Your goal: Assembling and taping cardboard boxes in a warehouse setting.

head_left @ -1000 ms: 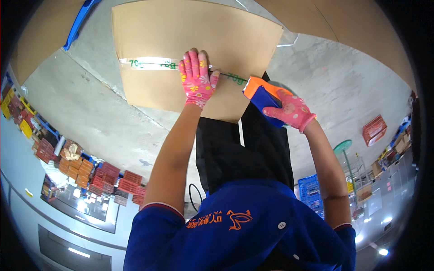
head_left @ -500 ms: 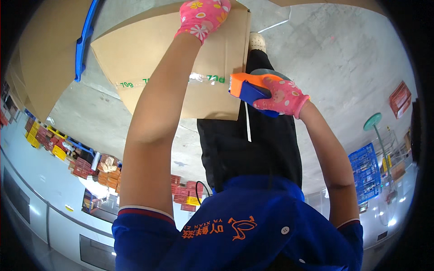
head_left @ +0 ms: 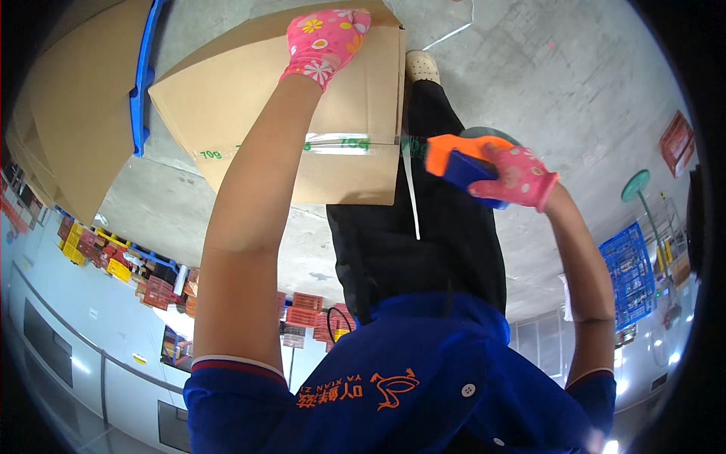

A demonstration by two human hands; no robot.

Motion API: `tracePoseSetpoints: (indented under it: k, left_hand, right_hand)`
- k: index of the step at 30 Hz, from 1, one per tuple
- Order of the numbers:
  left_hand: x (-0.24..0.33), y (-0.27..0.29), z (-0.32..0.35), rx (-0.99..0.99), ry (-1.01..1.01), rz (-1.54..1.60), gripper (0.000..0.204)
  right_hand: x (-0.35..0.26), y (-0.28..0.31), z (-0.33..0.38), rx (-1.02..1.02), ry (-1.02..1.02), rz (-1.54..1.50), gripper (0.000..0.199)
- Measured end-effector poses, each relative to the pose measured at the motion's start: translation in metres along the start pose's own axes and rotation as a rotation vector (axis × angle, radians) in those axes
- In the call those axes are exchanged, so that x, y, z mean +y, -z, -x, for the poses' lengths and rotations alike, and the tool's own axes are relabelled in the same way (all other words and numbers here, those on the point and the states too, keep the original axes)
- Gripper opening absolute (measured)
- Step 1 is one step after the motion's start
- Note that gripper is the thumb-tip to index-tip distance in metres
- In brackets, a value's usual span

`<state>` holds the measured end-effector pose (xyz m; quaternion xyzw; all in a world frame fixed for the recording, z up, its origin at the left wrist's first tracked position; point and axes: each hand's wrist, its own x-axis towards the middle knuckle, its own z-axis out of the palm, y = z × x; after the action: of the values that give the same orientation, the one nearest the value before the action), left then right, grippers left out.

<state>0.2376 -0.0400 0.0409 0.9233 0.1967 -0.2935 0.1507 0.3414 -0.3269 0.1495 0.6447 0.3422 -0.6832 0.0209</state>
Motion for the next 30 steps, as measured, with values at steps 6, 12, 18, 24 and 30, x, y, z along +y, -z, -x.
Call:
tracePoseSetpoints:
  k: [6, 12, 18, 24, 30]
  left_hand:
    - [-0.008, -0.001, 0.002, -0.04, 0.024, -0.022, 0.046]
    - [-0.005, 0.0, 0.009, 0.012, 0.018, 0.052, 0.034]
    - [-0.007, -0.028, 0.032, 0.587, -0.089, -0.024, 0.041]
    - [-0.106, -0.104, 0.157, 0.69, 0.697, 0.138, 0.064]
    - [-0.157, -0.16, 0.194, 0.588, 0.987, -0.122, 0.064]
  right_hand:
    - [0.049, 0.006, 0.016, 0.014, -0.114, -0.105, 0.056]
    - [0.061, -0.011, -0.064, -0.003, -0.122, -0.115, 0.065]
    - [0.031, -0.032, -0.132, 0.056, -0.119, -0.086, 0.065]
    - [0.019, -0.031, -0.137, 0.052, -0.12, -0.064, 0.067]
    - [0.012, -0.029, -0.144, 0.071, -0.065, -0.004, 0.066]
